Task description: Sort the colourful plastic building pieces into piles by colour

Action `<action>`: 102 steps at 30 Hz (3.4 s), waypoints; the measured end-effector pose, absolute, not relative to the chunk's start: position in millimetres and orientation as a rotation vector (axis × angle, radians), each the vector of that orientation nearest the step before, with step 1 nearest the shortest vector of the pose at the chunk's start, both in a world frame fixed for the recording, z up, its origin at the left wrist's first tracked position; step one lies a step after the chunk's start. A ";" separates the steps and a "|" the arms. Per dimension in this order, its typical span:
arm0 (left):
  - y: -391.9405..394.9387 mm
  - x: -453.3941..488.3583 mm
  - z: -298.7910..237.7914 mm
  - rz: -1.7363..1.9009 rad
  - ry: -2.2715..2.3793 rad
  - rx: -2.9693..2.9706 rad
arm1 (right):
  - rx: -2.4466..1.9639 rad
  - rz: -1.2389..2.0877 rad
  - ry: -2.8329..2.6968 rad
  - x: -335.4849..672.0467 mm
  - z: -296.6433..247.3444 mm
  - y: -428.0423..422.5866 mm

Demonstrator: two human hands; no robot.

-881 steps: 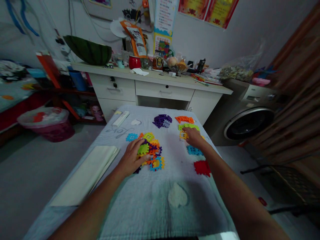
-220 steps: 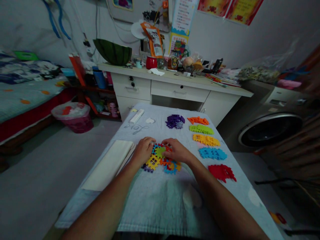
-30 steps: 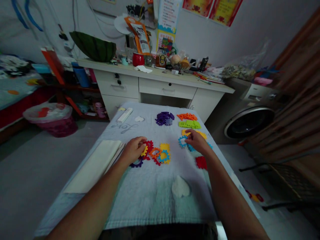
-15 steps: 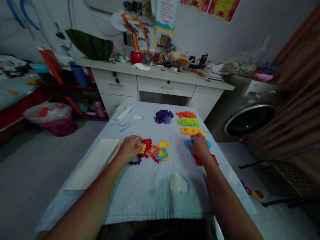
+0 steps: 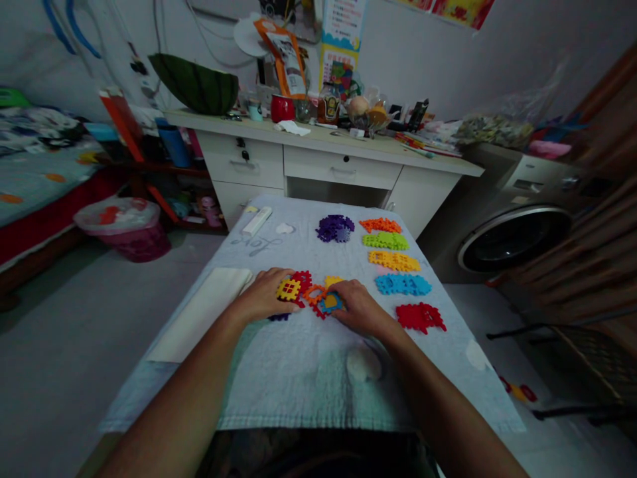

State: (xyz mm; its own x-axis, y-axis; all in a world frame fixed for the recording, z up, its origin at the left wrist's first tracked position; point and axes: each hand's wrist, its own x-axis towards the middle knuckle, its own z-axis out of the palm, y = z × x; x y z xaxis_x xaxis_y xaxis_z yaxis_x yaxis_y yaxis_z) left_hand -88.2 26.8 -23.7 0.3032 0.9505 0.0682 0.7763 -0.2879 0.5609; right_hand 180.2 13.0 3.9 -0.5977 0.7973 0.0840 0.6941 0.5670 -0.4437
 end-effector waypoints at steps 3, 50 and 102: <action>26.7 -87.0 -22.6 0.566 1.527 2.170 | -1.201 0.550 -2.485 185.3 4.2 13.4; 39.1 -78.9 -43.0 0.702 1.646 2.200 | -2.146 0.046 -1.875 314.5 9.2 43.6; 32.5 -78.2 -31.3 0.694 1.575 2.121 | -1.293 0.373 -2.369 173.7 -25.7 24.4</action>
